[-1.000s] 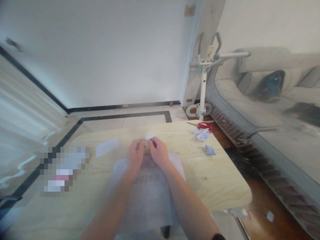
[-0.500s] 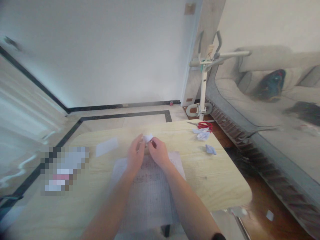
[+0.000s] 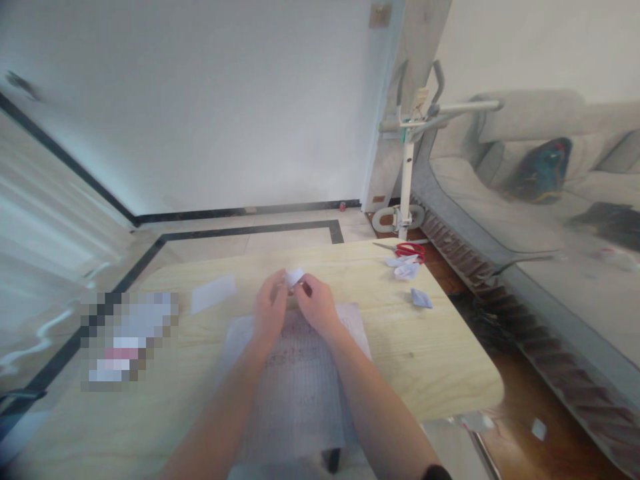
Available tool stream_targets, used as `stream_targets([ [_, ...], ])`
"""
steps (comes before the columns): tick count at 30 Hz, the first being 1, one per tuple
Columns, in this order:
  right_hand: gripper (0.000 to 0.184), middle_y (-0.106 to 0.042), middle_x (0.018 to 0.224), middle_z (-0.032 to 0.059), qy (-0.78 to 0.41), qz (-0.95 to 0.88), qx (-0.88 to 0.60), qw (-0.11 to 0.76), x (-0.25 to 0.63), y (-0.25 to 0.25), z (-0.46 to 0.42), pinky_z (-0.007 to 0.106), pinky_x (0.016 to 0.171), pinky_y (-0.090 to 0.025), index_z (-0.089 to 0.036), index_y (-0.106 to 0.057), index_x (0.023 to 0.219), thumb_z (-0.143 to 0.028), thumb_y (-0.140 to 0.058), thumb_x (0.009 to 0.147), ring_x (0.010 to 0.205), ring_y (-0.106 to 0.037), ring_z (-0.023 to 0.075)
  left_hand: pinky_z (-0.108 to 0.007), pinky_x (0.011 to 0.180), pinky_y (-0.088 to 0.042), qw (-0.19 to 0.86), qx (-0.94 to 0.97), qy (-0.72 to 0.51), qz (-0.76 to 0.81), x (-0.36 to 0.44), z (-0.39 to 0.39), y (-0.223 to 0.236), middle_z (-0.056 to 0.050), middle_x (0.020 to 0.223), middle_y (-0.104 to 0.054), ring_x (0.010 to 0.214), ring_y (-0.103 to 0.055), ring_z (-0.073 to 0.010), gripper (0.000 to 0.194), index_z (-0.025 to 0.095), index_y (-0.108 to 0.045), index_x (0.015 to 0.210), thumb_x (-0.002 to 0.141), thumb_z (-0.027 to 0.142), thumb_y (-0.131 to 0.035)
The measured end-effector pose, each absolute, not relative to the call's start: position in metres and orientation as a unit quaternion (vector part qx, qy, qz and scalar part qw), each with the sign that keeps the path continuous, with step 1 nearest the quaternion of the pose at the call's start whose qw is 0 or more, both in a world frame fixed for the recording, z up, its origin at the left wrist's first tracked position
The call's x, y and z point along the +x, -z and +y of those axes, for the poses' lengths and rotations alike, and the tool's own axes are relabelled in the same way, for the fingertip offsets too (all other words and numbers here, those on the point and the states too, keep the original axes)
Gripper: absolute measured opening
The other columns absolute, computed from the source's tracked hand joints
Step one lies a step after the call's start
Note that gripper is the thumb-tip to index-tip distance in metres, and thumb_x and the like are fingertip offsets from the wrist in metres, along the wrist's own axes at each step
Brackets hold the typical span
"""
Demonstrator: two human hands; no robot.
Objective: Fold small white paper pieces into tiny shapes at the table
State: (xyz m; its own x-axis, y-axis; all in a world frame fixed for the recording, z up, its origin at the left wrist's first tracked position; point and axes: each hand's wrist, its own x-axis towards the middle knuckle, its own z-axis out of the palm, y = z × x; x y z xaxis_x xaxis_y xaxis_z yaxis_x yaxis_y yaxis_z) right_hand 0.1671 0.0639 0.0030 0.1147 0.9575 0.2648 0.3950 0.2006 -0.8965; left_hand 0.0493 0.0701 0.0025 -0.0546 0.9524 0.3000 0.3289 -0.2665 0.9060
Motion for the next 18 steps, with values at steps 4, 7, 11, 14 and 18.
stream_targets([
  [4, 0.015, -0.053, 0.058, -0.0019, -0.285, -0.599, -0.566, 0.489, 0.1671, -0.0032, 0.0637, 0.023, 0.052, -0.031, -0.019, -0.058, 0.072, -0.025, -0.047, 0.080, 0.054, -0.046, 0.0123, -0.030, 0.073, -0.052, 0.319, 0.606, -0.508, 0.523, 0.0498, 0.0695, -0.0047, -0.012, 0.109, -0.063, 0.088, -0.062, -0.0173, 0.032, 0.016, -0.058, 0.113, 0.086, 0.029, -0.046],
  [7, 0.015, -0.053, 0.058, -0.0018, -0.285, -0.598, -0.566, 0.491, 0.1670, -0.0033, 0.0638, 0.023, 0.052, -0.032, -0.019, -0.058, 0.073, -0.025, -0.047, 0.081, 0.054, -0.046, 0.0124, -0.030, 0.074, -0.052, 0.324, 0.603, -0.508, 0.523, 0.0501, 0.0688, -0.0060, -0.011, 0.108, -0.063, 0.086, -0.062, -0.0168, 0.033, 0.016, -0.058, 0.113, 0.086, 0.031, -0.046],
  [11, 0.014, -0.052, 0.058, -0.0024, -0.288, -0.598, -0.566, 0.488, 0.1671, -0.0029, 0.0644, 0.023, 0.052, -0.032, -0.019, -0.057, 0.074, -0.025, -0.047, 0.081, 0.053, -0.046, 0.0123, -0.030, 0.075, -0.051, 0.320, 0.605, -0.506, 0.525, 0.0506, 0.0688, -0.0067, -0.011, 0.108, -0.063, 0.087, -0.061, -0.0165, 0.032, 0.016, -0.059, 0.112, 0.086, 0.031, -0.048],
  [14, 0.015, -0.052, 0.058, -0.0025, -0.290, -0.596, -0.567, 0.490, 0.1672, -0.0024, 0.0648, 0.023, 0.052, -0.032, -0.019, -0.058, 0.075, -0.026, -0.047, 0.082, 0.054, -0.047, 0.0122, -0.030, 0.074, -0.052, 0.322, 0.605, -0.506, 0.523, 0.0510, 0.0691, -0.0068, -0.011, 0.107, -0.063, 0.086, -0.062, -0.0164, 0.032, 0.016, -0.059, 0.113, 0.086, 0.031, -0.048],
  [18, 0.017, -0.054, 0.059, -0.0018, -0.287, -0.597, -0.567, 0.490, 0.1672, -0.0015, 0.0648, 0.023, 0.053, -0.033, -0.019, -0.060, 0.077, -0.027, -0.046, 0.082, 0.054, -0.047, 0.0123, -0.029, 0.072, -0.052, 0.327, 0.605, -0.507, 0.520, 0.0511, 0.0693, -0.0071, -0.010, 0.103, -0.065, 0.082, -0.063, -0.0159, 0.032, 0.017, -0.058, 0.113, 0.086, 0.032, -0.049],
])
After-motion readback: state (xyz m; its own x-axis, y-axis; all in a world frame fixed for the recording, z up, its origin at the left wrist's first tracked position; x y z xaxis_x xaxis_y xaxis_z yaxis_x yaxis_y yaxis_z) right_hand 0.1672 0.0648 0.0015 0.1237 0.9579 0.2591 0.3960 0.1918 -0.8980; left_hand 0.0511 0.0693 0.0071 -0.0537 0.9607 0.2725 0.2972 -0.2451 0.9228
